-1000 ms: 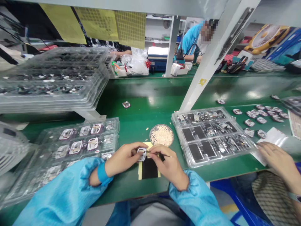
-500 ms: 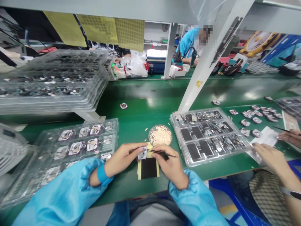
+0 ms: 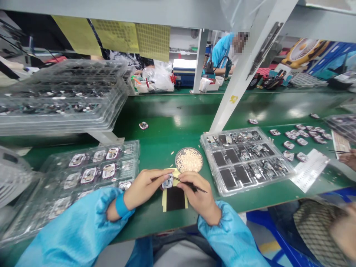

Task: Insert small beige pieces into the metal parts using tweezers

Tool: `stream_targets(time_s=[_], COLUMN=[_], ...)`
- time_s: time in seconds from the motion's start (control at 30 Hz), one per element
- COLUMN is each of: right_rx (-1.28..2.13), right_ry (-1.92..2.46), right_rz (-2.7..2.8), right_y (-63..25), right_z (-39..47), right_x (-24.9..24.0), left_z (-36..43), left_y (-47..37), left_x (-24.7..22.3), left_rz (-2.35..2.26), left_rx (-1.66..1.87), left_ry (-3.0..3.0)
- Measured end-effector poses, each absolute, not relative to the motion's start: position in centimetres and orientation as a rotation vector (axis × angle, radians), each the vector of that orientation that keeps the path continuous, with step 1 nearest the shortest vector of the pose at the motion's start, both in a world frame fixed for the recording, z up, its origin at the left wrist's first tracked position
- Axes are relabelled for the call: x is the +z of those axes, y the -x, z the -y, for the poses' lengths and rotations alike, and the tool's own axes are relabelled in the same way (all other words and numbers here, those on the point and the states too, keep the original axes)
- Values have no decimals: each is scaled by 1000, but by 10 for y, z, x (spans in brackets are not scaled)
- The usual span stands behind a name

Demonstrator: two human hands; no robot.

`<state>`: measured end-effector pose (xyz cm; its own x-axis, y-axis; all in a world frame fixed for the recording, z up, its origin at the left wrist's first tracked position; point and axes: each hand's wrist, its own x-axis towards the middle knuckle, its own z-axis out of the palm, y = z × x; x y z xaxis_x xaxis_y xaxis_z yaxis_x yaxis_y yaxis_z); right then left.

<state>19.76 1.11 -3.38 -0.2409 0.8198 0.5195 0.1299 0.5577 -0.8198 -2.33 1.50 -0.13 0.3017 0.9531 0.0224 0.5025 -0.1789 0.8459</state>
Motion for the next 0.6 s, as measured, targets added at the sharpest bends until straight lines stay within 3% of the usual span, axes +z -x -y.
stream_targets(time_s=[0.6], right_rx=[866], right_ry=[858], right_rz=[1659], right_y=[-202], right_z=[-9], right_x=[-29], left_z=[-15], left_y=[23], left_x=[-3], left_rz=[-1321], left_rx=[738], left_ry=[-1609])
